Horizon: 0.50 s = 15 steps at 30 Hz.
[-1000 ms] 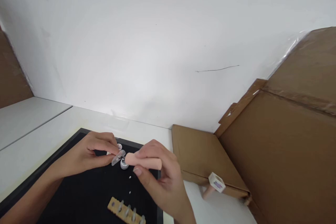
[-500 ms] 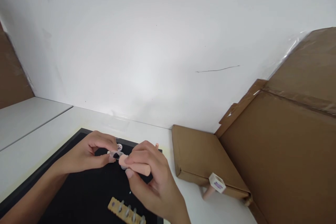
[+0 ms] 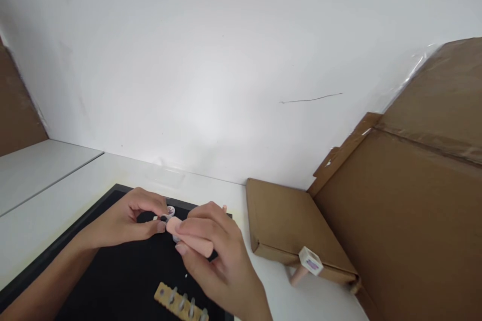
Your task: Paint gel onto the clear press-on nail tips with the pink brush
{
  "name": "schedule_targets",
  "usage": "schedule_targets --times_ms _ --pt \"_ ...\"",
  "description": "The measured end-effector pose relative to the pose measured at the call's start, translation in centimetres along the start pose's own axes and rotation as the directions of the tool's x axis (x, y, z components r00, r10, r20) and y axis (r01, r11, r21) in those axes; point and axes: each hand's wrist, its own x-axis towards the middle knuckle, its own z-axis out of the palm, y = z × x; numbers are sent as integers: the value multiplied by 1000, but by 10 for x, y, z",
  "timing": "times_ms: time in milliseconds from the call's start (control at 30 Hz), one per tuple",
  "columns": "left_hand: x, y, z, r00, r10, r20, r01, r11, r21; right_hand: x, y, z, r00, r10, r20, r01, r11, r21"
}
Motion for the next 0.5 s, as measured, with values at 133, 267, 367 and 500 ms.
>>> schedule_targets --times_ms 133,267,367,500 --pt "1 0 1 1000 -3 -7 3 1000 -10 2 0 1 999 2 49 -1 1000 -30" --pt "1 1 2 1000 -11 -19 10 999 -40 2 -1 0 998 9 67 -4 997 -74" --pt "1 1 2 1000 -16 -26 15 999 -49 4 -3 0 998 14 65 -4 988 -152" --pt "0 1 2 999 -32 -25 31 999 -42 4 -3 -1 999 20 51 -9 980 -198"
